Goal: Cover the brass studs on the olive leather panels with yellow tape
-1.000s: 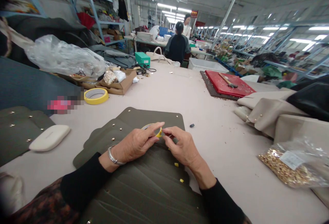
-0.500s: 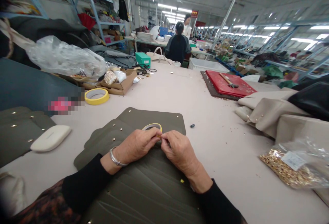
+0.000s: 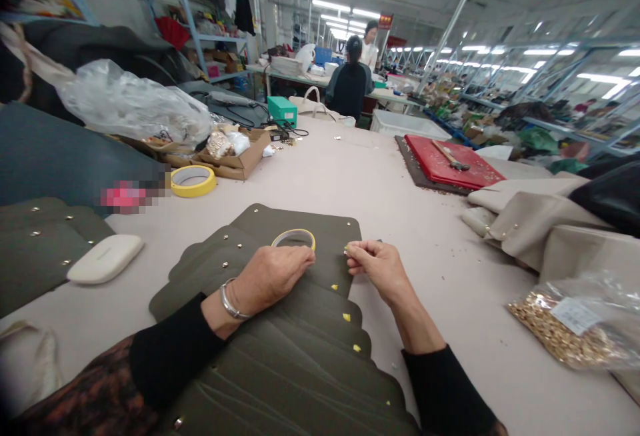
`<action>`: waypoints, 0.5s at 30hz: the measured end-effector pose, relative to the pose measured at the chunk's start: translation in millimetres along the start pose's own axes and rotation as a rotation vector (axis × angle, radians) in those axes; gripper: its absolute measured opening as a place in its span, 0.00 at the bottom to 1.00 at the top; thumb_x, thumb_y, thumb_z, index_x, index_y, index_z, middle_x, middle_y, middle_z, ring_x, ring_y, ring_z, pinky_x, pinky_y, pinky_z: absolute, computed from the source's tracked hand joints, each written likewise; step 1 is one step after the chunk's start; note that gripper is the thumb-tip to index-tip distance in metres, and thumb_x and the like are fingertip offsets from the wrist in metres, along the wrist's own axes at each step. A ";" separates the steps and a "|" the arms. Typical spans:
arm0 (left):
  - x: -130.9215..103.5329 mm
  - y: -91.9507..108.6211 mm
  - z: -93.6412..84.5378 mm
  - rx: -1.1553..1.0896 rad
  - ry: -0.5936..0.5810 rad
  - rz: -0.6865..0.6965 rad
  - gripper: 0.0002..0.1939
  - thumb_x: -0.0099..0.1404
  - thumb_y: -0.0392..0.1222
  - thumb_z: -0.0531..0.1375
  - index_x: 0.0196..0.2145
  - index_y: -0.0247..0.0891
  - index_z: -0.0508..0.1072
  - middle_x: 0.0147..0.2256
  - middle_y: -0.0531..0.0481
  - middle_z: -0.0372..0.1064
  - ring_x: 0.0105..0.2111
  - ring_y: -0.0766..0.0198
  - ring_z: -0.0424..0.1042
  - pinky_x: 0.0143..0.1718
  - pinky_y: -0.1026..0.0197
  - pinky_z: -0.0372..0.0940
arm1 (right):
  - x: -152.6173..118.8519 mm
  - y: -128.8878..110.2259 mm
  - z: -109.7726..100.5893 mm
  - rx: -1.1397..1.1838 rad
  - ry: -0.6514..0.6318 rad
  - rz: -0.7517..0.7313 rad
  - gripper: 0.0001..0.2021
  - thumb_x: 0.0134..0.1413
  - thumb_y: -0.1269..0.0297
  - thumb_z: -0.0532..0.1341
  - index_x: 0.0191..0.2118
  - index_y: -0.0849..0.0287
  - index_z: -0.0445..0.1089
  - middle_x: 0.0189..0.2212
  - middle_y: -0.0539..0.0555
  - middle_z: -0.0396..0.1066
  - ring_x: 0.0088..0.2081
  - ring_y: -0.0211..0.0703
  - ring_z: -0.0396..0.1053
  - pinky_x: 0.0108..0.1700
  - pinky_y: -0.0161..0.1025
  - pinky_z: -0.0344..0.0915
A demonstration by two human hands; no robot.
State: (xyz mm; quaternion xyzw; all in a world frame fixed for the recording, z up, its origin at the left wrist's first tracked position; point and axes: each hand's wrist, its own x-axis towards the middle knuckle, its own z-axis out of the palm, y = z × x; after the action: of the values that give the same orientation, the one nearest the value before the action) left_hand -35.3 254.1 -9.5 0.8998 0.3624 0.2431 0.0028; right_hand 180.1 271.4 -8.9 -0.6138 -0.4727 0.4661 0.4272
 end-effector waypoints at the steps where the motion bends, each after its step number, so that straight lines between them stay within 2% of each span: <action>1: 1.1 -1.5 0.2 0.030 -0.044 -0.008 0.09 0.70 0.37 0.47 0.37 0.36 0.66 0.30 0.50 0.70 0.31 0.65 0.70 0.30 0.65 0.64 | 3.1 2.7 -4.9 -0.026 -0.013 0.011 0.15 0.36 0.56 0.68 0.28 0.64 0.73 0.20 0.52 0.70 0.20 0.36 0.67 0.23 0.34 0.68; 4: 3.7 -2.9 -0.2 0.087 -0.148 -0.013 0.05 0.68 0.35 0.51 0.36 0.37 0.66 0.29 0.50 0.69 0.31 0.64 0.69 0.29 0.64 0.64 | 7.5 10.8 -10.8 -0.143 -0.033 0.002 0.15 0.40 0.55 0.67 0.28 0.64 0.73 0.18 0.51 0.69 0.17 0.33 0.64 0.19 0.31 0.63; 8: 5.3 -0.5 -1.3 0.085 -0.175 -0.008 0.04 0.67 0.34 0.52 0.35 0.37 0.66 0.30 0.49 0.69 0.32 0.63 0.68 0.30 0.63 0.64 | 9.3 15.6 -6.1 -0.356 -0.040 -0.081 0.14 0.47 0.55 0.61 0.29 0.63 0.73 0.17 0.49 0.68 0.16 0.33 0.62 0.19 0.31 0.59; 12: 6.4 0.0 -1.7 0.087 -0.183 -0.011 0.04 0.67 0.34 0.52 0.35 0.37 0.66 0.30 0.50 0.69 0.32 0.62 0.68 0.30 0.63 0.63 | 9.9 12.6 -0.7 -0.643 -0.010 -0.255 0.12 0.49 0.59 0.58 0.28 0.60 0.74 0.21 0.51 0.72 0.23 0.39 0.68 0.26 0.35 0.61; 15: 6.8 -0.1 -2.0 0.090 -0.196 -0.017 0.04 0.67 0.35 0.52 0.35 0.38 0.66 0.30 0.51 0.69 0.31 0.61 0.68 0.28 0.62 0.62 | 10.9 10.6 2.1 -0.770 0.021 -0.327 0.11 0.49 0.61 0.57 0.27 0.59 0.74 0.24 0.51 0.75 0.28 0.42 0.71 0.31 0.36 0.62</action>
State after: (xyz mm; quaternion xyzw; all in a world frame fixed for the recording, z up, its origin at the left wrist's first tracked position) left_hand -32.0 258.3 -4.8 0.9153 0.3786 0.1376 -0.0002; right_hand 181.3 280.3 -21.5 -0.6501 -0.6994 0.1751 0.2399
